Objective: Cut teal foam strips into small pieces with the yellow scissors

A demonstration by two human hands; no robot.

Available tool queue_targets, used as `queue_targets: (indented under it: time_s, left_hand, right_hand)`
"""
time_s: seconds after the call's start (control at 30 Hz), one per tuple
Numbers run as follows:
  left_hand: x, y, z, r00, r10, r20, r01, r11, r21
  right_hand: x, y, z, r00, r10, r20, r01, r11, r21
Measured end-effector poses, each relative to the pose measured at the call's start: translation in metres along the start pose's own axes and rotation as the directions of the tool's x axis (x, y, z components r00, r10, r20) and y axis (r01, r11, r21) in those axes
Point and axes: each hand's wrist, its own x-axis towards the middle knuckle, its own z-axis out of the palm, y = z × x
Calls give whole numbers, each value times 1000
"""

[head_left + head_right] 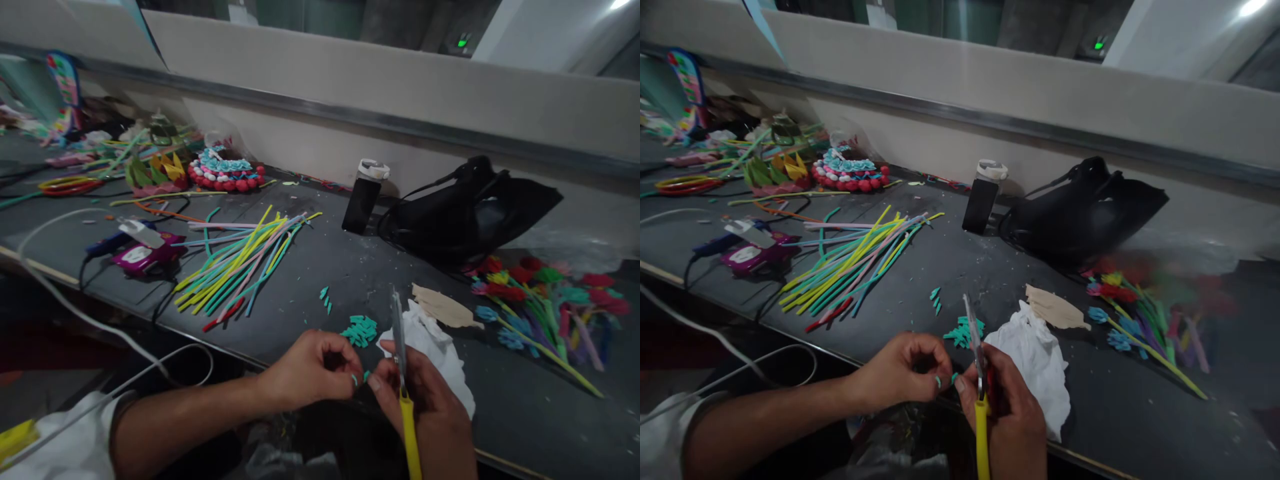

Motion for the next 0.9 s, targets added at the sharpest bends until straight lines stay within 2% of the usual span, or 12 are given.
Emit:
queue_targets:
  time_s: [0.17,0.27,0.33,0.43,0.53,0.67,0.9]
  left_hand:
    - [-1,-5,2,1000,-22,-9,21,999,-24]
    - [0,-2,2,999,-33,-37,28,991,-133]
    - [1,4,1,994,-14,-109,-16,963,-269]
    - [0,15,-3,975,37,-220,-130,894,-428]
    - [-2,24,-8,964,69,-256,-195,839,-508]
    - [-4,25,-11,951,85,-296,-236,818,-524]
    - [-5,23,-14,925,149,-349,-304,841,-448]
  right_hand:
    - [-4,7,3,999,-35,20,37,995,-87]
    - [-6,9,4,998,-57,-29,52,989,-142]
    - [-4,9,4,992,-116,-40,105,972,-211]
    - [-1,10,3,977,-209,29,207,924,-320]
    - [-3,13,7,971,-232,49,234,898,-373]
    - [-8,18,15,965,-247,85,261,900,-349]
    - [-9,23,18,952,-291,90,303,874,-380]
